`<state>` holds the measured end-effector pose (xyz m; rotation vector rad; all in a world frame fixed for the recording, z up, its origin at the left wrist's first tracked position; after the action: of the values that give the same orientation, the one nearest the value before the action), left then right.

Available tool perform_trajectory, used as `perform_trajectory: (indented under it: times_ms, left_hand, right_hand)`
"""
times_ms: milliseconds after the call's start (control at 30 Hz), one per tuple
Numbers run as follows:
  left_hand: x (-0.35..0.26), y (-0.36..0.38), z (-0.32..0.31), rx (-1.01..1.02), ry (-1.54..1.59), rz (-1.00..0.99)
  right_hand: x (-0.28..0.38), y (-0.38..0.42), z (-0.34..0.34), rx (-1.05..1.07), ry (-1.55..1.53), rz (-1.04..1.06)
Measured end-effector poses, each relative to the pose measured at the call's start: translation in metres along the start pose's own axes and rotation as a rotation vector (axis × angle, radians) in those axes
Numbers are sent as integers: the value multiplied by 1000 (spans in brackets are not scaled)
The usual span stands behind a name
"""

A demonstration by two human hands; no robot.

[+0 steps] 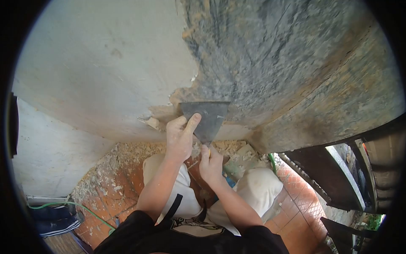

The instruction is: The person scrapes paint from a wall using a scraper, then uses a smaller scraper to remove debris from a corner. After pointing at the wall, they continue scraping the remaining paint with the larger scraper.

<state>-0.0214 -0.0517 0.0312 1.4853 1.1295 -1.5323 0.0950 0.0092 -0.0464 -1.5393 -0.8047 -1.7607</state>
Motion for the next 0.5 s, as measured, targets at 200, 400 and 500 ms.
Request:
perform_trajectory:
  times_ms: [200,400,500]
  left_hand:
    - [-15,-3,-7,-6,98,9]
    - [-37,-4,-12,-10,91,36]
    - [33,5,-6,-22,112,65]
  right_hand:
    - [26,-2,8,28,-10,56]
    - [32,0,20,16,58,61]
    - [7,6,16,53,71,65]
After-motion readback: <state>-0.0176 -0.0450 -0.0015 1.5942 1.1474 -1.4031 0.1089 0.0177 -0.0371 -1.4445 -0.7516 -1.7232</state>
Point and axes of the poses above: each hand's wrist, its own y-axis away from the middle knuckle, its own z-axis out of the back of the hand, x = y × z, the point moved 5 cm from there along -y, towards the middle knuckle, and after that the axes turned 2 degrees about x, right-handed, at the moved point
